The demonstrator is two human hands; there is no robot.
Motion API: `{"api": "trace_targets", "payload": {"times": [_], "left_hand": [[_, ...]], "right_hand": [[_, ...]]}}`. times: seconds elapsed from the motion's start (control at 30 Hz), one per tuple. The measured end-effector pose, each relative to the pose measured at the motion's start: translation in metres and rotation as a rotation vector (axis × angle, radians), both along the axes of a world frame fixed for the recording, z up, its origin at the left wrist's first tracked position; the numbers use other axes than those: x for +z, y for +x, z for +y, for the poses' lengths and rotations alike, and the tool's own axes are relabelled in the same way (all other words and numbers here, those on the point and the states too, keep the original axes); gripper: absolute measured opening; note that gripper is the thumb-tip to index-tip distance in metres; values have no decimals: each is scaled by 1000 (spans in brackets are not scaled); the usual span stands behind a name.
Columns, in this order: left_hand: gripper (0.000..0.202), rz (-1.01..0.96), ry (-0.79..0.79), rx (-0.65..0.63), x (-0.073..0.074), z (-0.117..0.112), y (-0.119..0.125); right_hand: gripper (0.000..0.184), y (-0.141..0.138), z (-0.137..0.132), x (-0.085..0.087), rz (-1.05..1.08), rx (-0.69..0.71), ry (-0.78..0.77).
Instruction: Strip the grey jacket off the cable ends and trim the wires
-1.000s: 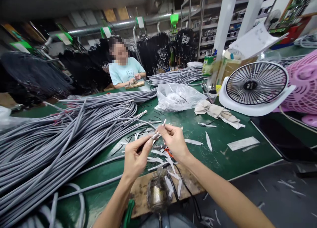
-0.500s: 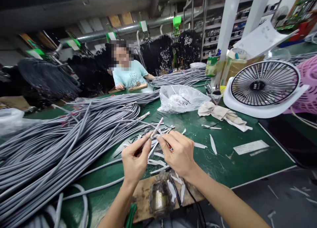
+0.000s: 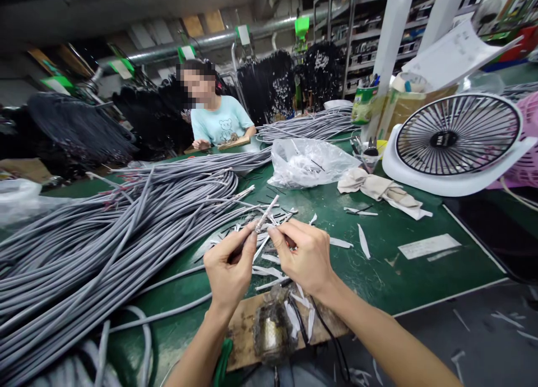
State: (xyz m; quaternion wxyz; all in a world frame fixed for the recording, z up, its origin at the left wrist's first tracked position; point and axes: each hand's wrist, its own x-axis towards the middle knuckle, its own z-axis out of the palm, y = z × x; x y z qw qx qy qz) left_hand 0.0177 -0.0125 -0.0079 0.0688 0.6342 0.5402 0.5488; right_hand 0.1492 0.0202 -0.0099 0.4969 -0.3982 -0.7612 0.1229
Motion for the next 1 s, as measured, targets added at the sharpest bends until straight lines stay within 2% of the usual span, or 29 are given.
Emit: {"api": "trace_targets", "payload": {"times": [0.13, 0.33, 0.4, 0.5, 0.57, 0.67, 0.77, 0.83, 0.93, 1.0], "left_hand": [[26, 31, 18, -11, 0, 0, 1], [23, 112, 27, -29, -1, -1, 7], [23, 100, 5, -14, -1, -1, 8], [23, 34, -52, -1, 0, -1, 7], [22, -17, -89, -9, 0, 0, 6], [23, -23, -104, -6, -1, 0, 6], [24, 76, -56, 26, -3, 0, 7], [26, 108, -56, 31, -4, 2, 6], [25, 64, -164, 69, -4, 11, -1], [23, 14, -250, 90, -3, 17, -6]], "right_hand": [[26, 0, 0, 1, 13, 17, -18], [30, -3, -1, -2, 120, 56, -185], [27, -4, -4, -4, 112, 27, -100], [19, -7, -7, -7, 66, 4, 143], [15, -7, -7, -8, 35, 5, 243], [19, -7, -2, -7, 2, -27, 206], [21, -7, 1, -8, 18, -91, 119], [20, -9, -2, -9, 10, -94, 164], [22, -16, -15, -6, -53, 43, 386], [25, -20, -23, 2, -64, 161, 496]]}}
